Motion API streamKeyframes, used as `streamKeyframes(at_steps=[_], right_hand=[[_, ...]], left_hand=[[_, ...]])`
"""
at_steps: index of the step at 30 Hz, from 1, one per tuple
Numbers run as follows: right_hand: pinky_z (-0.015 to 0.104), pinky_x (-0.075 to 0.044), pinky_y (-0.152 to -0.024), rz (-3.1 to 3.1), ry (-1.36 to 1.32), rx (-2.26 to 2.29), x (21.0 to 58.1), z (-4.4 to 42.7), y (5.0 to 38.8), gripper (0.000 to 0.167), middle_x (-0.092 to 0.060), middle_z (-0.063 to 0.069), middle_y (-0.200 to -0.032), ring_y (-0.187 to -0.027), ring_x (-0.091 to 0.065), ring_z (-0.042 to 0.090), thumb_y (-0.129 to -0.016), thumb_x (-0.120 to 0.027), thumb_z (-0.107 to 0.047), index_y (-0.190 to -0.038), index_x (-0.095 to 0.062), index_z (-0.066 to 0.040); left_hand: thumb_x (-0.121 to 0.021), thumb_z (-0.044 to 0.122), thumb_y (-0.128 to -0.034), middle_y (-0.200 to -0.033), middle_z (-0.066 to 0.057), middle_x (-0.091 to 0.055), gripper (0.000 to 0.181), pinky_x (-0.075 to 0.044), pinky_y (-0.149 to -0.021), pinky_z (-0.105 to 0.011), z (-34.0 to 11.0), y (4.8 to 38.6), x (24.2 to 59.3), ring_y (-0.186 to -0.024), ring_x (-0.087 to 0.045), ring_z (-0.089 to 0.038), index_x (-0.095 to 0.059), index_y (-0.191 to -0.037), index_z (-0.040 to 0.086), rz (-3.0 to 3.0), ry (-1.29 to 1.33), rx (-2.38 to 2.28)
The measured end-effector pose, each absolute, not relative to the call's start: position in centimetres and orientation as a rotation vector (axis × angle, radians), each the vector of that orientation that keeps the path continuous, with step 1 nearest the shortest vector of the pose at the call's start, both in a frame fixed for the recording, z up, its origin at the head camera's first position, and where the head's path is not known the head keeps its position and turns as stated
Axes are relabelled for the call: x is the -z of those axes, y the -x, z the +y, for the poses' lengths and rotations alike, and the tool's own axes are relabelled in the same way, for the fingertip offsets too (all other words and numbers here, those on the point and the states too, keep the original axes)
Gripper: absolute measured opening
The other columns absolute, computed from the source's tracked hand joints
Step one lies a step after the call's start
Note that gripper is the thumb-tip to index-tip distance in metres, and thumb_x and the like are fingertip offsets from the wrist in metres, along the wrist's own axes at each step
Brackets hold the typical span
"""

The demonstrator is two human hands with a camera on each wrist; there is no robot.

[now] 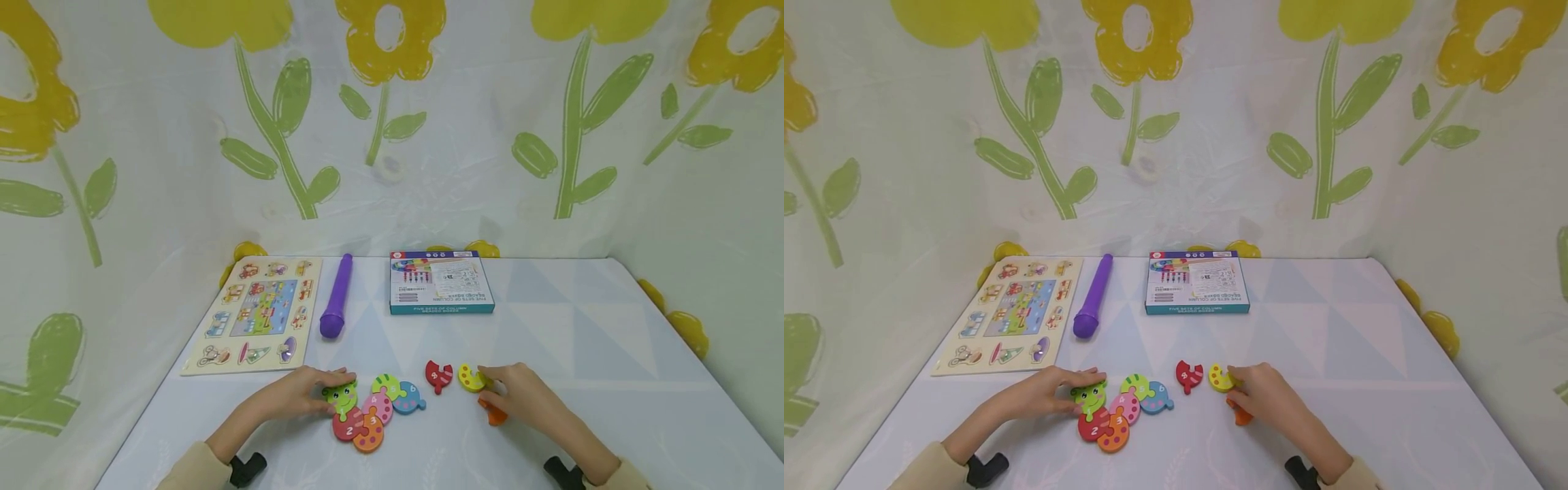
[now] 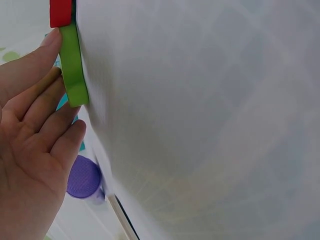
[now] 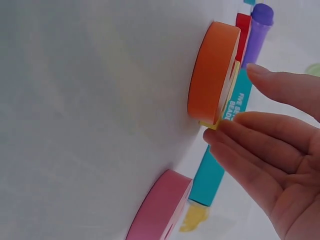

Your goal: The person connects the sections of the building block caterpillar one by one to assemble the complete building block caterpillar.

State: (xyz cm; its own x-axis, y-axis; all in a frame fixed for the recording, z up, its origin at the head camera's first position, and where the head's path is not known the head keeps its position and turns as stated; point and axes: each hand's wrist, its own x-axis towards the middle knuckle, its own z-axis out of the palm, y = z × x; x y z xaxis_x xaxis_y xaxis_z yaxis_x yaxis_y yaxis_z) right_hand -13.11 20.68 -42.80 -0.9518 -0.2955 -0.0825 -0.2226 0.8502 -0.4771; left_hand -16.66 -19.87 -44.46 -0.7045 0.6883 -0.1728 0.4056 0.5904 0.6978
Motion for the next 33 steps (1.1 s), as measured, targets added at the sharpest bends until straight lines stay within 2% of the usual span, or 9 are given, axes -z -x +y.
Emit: streamKeyframes(at_steps=[4,9,13,17,20,24,28,31,33], right_hand=[[0.018,-0.029,-0.041,2.879,0.394,0.712,42.8,20.3,13.5,0.040,-0.071,0.013,-0.108,-0.067,-0.051,0.011,-0.078,-0.080,-0.012,-0.115,-0.069,0.000],[0.017,-0.023,-0.041,2.885,0.414,0.713,42.9,19.8,13.9,0.041,-0.071,0.011,-0.105,-0.048,-0.033,0.008,-0.078,-0.080,-0.013,-0.115,-0.069,0.001],[0.018,-0.026,-0.042,2.880,0.381,0.691,43.0,19.1,14.2,0.044,-0.070,0.010,-0.108,-0.054,-0.040,0.007,-0.077,-0.082,-0.016,-0.116,-0.069,-0.001],[0.017,-0.039,-0.047,2.887,0.362,0.646,43.1,18.6,14.4,0.046,-0.069,0.011,-0.112,-0.074,-0.052,0.012,-0.075,-0.083,-0.018,-0.117,-0.070,-0.003],[0.015,-0.046,-0.055,2.904,0.362,0.623,43.1,18.5,14.4,0.048,-0.069,0.011,-0.112,-0.080,-0.055,0.014,-0.074,-0.084,-0.020,-0.117,-0.069,-0.003],[0.014,-0.038,-0.049,2.938,0.351,0.618,42.9,18.6,14.2,0.049,-0.071,0.010,-0.107,-0.068,-0.052,0.011,-0.074,-0.084,-0.021,-0.116,-0.069,-0.002],[0.018,-0.026,-0.041,2.946,0.305,0.630,42.5,19.0,13.7,0.046,-0.072,0.009,-0.091,-0.053,-0.040,0.010,-0.075,-0.083,-0.020,-0.115,-0.070,0.000],[0.018,-0.028,-0.042,2.938,0.293,0.604,42.3,19.2,13.3,0.045,-0.071,0.006,-0.083,-0.055,-0.042,0.010,-0.076,-0.082,-0.020,-0.114,-0.070,0.000],[0.018,-0.030,-0.043,2.932,0.296,0.592,42.2,19.3,13.0,0.044,-0.073,0.005,-0.088,-0.059,-0.045,0.009,-0.077,-0.082,-0.020,-0.114,-0.070,0.000]], left_hand=[[-0.073,0.023,-0.0854,-0.144,-0.005,-0.046,0.056,-0.033,-0.110,-0.043,-19.8,16.7,44.5,-0.135,-0.041,-0.022,-0.054,-0.138,0.018,2.391,-0.880,-0.895],[-0.073,0.023,-0.0852,-0.144,-0.004,-0.047,0.057,-0.033,-0.110,-0.042,-19.9,16.6,44.4,-0.134,-0.041,-0.022,-0.054,-0.138,0.016,2.387,-0.875,-0.901],[-0.073,0.023,-0.0852,-0.144,-0.004,-0.047,0.057,-0.034,-0.110,-0.042,-19.8,16.6,44.4,-0.134,-0.041,-0.022,-0.054,-0.138,0.015,2.383,-0.878,-0.905],[-0.073,0.023,-0.0855,-0.144,-0.004,-0.046,0.057,-0.034,-0.110,-0.041,-19.8,16.7,44.4,-0.135,-0.040,-0.021,-0.054,-0.138,0.015,2.382,-0.886,-0.904],[-0.073,0.022,-0.0857,-0.144,-0.004,-0.046,0.056,-0.034,-0.110,-0.041,-19.7,16.7,44.4,-0.135,-0.040,-0.022,-0.054,-0.138,0.015,2.380,-0.888,-0.903],[-0.073,0.023,-0.0857,-0.144,-0.004,-0.046,0.056,-0.034,-0.110,-0.042,-19.7,16.7,44.3,-0.135,-0.040,-0.022,-0.054,-0.138,0.016,2.377,-0.883,-0.903],[-0.073,0.023,-0.0855,-0.144,-0.004,-0.046,0.057,-0.034,-0.110,-0.042,-19.7,16.7,44.3,-0.135,-0.040,-0.021,-0.054,-0.138,0.016,2.378,-0.878,-0.901],[-0.073,0.022,-0.0853,-0.144,-0.005,-0.046,0.057,-0.033,-0.110,-0.043,-19.7,16.7,44.3,-0.135,-0.040,-0.022,-0.054,-0.138,0.016,2.379,-0.869,-0.898],[-0.073,0.022,-0.0852,-0.144,-0.005,-0.046,0.057,-0.033,-0.110,-0.043,-19.8,16.6,44.2,-0.135,-0.040,-0.023,-0.054,-0.138,0.016,2.379,-0.863,-0.899]])
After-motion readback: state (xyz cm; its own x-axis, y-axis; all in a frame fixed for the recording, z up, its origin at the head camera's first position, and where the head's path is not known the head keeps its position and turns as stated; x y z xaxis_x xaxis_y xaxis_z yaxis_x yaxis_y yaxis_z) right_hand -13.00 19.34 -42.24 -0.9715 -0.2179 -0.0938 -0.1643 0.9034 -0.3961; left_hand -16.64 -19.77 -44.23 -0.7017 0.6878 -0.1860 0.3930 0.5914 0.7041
